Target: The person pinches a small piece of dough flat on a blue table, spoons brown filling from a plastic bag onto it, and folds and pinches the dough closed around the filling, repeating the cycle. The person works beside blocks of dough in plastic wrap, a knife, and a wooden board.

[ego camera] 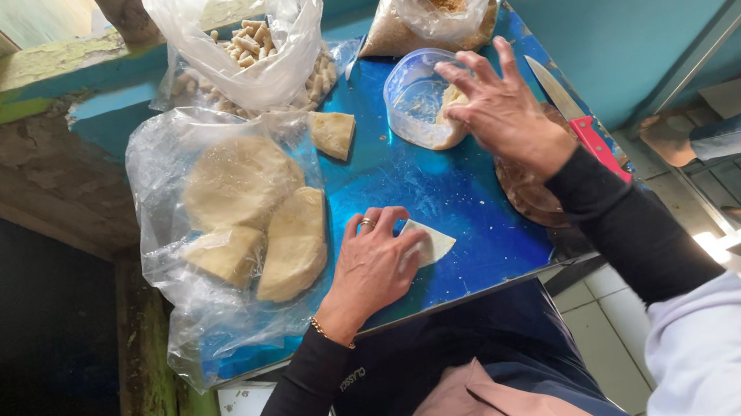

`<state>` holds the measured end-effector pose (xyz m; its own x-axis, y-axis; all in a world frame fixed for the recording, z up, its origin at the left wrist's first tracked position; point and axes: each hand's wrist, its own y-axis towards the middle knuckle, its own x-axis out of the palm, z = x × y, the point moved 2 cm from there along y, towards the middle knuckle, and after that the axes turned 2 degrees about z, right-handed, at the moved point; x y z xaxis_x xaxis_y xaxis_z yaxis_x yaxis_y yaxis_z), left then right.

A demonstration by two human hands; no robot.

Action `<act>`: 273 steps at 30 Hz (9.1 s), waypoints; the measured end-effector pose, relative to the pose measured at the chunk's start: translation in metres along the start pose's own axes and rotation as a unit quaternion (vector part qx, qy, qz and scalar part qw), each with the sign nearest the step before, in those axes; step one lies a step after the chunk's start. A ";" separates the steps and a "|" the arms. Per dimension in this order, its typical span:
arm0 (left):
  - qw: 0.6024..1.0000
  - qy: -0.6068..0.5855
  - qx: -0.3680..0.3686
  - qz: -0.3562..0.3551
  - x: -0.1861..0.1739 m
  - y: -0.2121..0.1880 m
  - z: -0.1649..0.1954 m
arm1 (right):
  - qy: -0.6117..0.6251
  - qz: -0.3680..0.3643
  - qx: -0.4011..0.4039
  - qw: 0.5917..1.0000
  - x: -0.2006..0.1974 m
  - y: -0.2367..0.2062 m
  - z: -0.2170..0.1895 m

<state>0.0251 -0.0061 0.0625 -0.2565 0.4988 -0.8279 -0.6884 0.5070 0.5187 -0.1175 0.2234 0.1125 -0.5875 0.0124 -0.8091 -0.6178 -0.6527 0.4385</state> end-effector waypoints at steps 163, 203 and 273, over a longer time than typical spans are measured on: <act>0.997 -0.053 -0.009 0.052 -0.002 -0.008 0.010 | 0.383 0.110 0.125 0.909 -0.037 -0.097 -0.077; 0.993 -0.092 -0.046 0.065 -0.014 -0.017 -0.001 | 0.451 0.240 0.357 0.782 0.061 0.019 0.120; 0.960 -0.112 -0.199 0.161 0.012 -0.040 0.021 | 0.400 0.006 0.306 0.864 -0.035 -0.094 -0.138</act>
<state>0.0637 -0.0058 0.0365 -0.3779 0.7453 -0.5493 -0.8142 0.0150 0.5805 0.0335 0.1795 0.0461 -0.1980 -0.6779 -0.7079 -0.9190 -0.1227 0.3746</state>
